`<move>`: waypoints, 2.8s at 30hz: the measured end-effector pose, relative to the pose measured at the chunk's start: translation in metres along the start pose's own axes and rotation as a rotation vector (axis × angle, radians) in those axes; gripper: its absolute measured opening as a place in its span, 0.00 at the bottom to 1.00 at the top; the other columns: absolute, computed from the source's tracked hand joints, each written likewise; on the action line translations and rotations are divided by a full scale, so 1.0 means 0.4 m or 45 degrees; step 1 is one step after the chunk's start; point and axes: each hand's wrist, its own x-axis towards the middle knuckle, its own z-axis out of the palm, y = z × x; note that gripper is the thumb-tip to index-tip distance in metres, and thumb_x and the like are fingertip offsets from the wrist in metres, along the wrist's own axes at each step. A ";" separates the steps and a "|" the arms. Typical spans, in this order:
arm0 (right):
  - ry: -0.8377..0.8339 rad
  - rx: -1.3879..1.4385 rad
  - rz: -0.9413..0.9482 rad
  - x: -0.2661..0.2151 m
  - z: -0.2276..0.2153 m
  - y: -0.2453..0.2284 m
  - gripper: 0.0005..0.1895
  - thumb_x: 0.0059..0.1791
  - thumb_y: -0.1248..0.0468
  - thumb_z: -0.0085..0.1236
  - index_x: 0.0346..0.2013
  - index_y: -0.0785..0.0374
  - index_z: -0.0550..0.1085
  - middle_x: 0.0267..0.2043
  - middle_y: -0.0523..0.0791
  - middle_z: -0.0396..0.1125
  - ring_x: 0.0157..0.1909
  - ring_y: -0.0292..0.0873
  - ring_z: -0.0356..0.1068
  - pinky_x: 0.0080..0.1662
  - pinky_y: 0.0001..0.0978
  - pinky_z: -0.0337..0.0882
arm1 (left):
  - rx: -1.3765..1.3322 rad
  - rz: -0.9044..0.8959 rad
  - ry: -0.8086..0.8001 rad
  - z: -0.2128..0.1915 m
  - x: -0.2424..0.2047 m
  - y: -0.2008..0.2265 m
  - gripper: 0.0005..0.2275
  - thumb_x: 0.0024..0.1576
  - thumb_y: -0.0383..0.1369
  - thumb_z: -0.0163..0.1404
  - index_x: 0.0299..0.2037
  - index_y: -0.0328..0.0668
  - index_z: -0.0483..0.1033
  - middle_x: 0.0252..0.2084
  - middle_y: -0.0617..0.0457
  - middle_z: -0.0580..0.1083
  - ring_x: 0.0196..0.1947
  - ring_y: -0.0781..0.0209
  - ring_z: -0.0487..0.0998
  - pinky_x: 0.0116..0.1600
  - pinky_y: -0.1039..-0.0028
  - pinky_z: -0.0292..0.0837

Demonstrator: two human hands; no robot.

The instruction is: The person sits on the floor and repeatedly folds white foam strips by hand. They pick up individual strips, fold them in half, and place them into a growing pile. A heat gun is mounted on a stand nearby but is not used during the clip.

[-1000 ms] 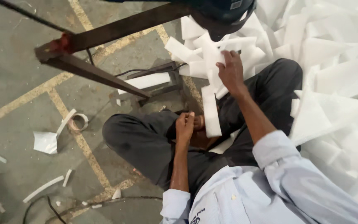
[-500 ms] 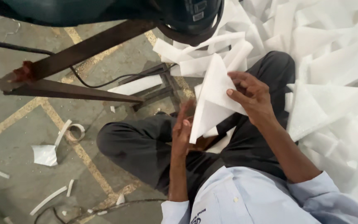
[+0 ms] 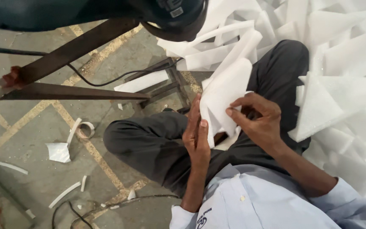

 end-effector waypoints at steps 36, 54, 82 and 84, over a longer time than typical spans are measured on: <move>-0.631 0.422 0.217 0.051 -0.067 -0.075 0.39 0.46 0.71 0.67 0.71 0.65 0.64 0.40 0.50 0.76 0.42 0.34 0.74 0.43 0.26 0.77 | -0.669 -0.224 0.018 0.116 0.021 0.140 0.37 0.63 0.33 0.41 0.80 0.38 0.30 0.83 0.45 0.38 0.82 0.47 0.43 0.82 0.56 0.41; -0.481 0.360 0.011 0.224 -0.041 -0.101 0.37 0.47 0.68 0.69 0.71 0.64 0.66 0.45 0.44 0.72 0.40 0.31 0.70 0.43 0.22 0.73 | -0.853 -0.216 0.071 0.131 0.216 0.156 0.39 0.64 0.63 0.20 0.80 0.46 0.40 0.84 0.48 0.41 0.83 0.48 0.41 0.83 0.53 0.38; -0.325 0.382 0.168 0.153 -0.013 -0.038 0.37 0.44 0.69 0.69 0.66 0.64 0.67 0.46 0.39 0.74 0.44 0.25 0.69 0.45 0.21 0.75 | 0.110 -0.150 -0.205 0.122 0.177 -0.031 0.45 0.61 0.67 0.10 0.79 0.40 0.43 0.83 0.43 0.45 0.83 0.47 0.41 0.83 0.59 0.37; -0.334 0.183 0.286 0.133 -0.018 -0.012 0.38 0.46 0.70 0.71 0.70 0.62 0.69 0.31 0.47 0.65 0.38 0.29 0.65 0.42 0.23 0.72 | 0.107 -0.149 -0.246 0.115 0.155 -0.037 0.40 0.65 0.63 0.13 0.79 0.40 0.43 0.83 0.43 0.45 0.83 0.48 0.42 0.82 0.61 0.38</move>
